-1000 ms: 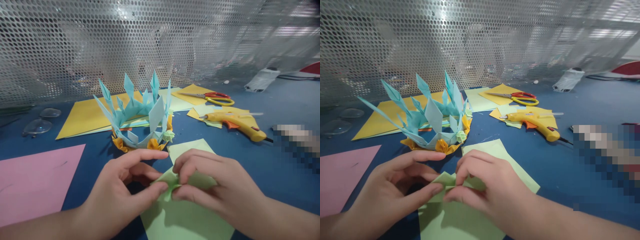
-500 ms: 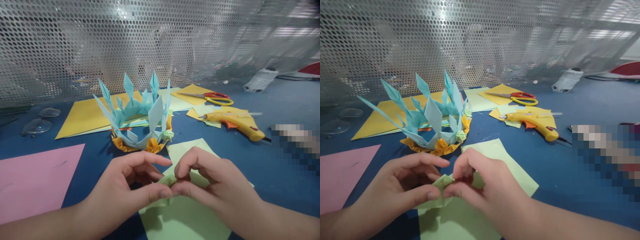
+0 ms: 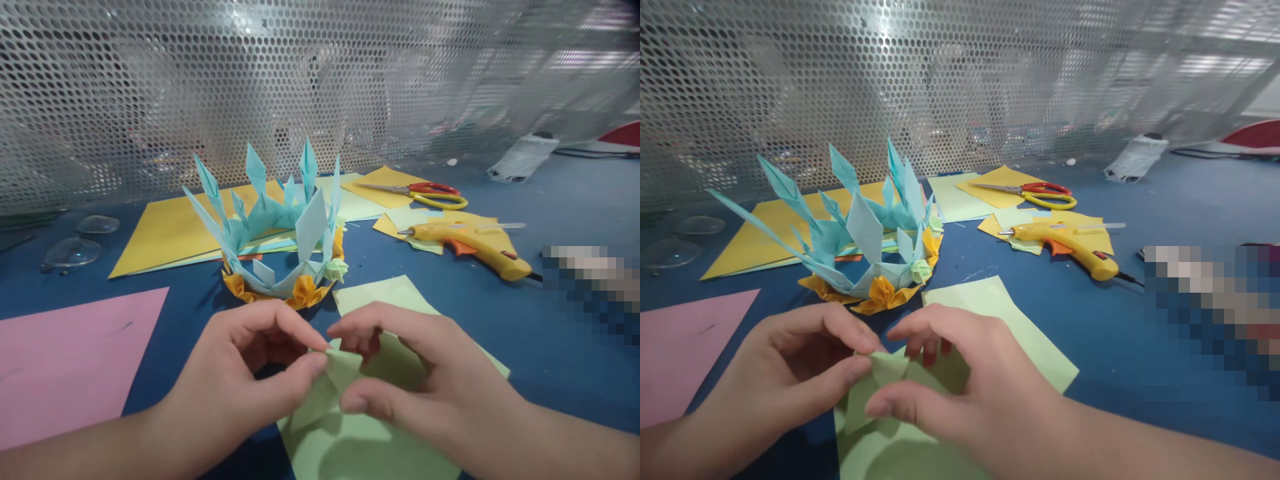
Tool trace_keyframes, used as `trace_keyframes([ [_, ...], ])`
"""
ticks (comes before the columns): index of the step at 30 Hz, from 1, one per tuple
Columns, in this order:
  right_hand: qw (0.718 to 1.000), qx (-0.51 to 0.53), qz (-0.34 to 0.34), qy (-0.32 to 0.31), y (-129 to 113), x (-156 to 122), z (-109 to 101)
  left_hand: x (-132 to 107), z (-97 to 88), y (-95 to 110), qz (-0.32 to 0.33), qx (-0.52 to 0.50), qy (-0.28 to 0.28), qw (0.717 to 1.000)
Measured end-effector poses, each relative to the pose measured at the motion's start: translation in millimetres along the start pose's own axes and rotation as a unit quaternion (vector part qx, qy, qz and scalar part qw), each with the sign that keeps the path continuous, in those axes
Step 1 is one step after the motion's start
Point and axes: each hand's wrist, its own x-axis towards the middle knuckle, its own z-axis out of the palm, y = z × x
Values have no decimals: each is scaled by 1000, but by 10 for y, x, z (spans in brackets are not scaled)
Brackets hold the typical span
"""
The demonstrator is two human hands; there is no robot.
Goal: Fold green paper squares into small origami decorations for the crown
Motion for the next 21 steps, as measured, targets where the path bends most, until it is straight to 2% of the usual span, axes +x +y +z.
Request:
trace_keyframes([
  [5, 999, 10, 37, -1, 3, 30, 14, 5, 0, 26, 46, -39, 25, 998],
  [9, 997, 46, 49, 47, -5, 48, 12, 3, -9, 15, 56, -14, 29, 998],
  [12, 997, 23, 34, 65, -19, 40, -6, 6, -20, -1, 60, 8, 24, 998],
  [21, 996, -34, -52, 57, -2, -30, -39, -8, -14, -27, 71, 36, 7, 997],
])
